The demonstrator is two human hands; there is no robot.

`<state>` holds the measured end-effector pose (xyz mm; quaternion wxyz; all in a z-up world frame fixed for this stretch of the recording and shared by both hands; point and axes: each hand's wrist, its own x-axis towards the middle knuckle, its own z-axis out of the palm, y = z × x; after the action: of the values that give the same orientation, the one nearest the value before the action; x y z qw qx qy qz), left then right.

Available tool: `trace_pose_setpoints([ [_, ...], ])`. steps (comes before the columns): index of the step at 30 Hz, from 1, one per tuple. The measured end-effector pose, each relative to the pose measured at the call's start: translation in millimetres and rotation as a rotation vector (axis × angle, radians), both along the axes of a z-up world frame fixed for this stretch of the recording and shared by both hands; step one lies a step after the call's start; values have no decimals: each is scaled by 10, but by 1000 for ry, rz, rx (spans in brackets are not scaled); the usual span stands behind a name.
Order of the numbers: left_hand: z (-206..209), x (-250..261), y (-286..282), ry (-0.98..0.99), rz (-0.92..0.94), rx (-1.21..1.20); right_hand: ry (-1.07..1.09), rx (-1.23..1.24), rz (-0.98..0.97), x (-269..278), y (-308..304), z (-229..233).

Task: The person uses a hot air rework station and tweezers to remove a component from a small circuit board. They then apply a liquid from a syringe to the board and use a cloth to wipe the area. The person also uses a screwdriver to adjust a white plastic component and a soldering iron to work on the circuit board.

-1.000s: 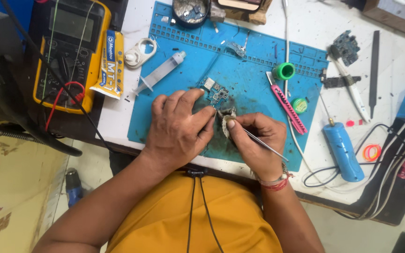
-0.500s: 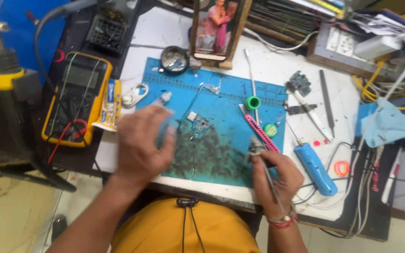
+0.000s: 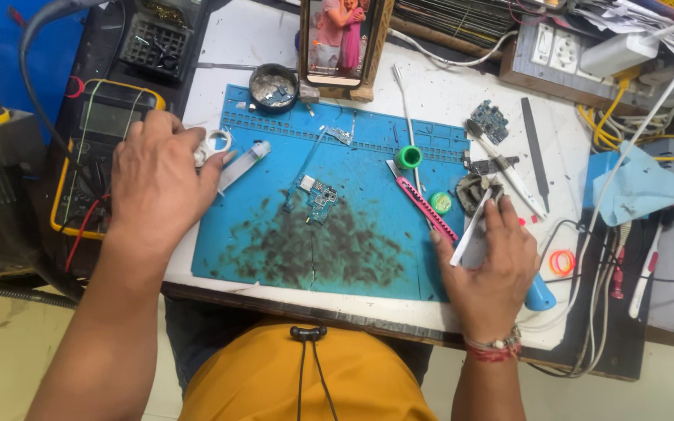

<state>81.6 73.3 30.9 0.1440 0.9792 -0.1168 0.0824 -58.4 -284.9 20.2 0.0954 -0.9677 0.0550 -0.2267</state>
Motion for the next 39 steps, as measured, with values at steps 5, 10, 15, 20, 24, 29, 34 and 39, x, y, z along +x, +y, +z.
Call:
trace_pose_setpoints([
  [5,-50,36,61,-24,-16,0,65,53,94,-109,34,87],
  [10,-32,-2,84,-235,-64,-12,-78,56,38,-201,53,124],
  [15,-53,-254,-70,-272,-152,-182,-181,313,73,-227,261,127],
  [20,-36,-786,-561,-190,-446,-335,203,1072,280,-79,772,-56],
  [24,-99,-907,-652,-170,-439,-443,378,1434,292,74,972,-215],
  [29,-175,-916,-648,-66,-379,-520,353,1401,254,215,961,-286],
  [34,-240,-866,-684,27,-295,-565,225,1252,227,262,1044,-256],
  [39,-253,-827,-691,57,-286,-557,137,1013,305,289,1059,-163],
])
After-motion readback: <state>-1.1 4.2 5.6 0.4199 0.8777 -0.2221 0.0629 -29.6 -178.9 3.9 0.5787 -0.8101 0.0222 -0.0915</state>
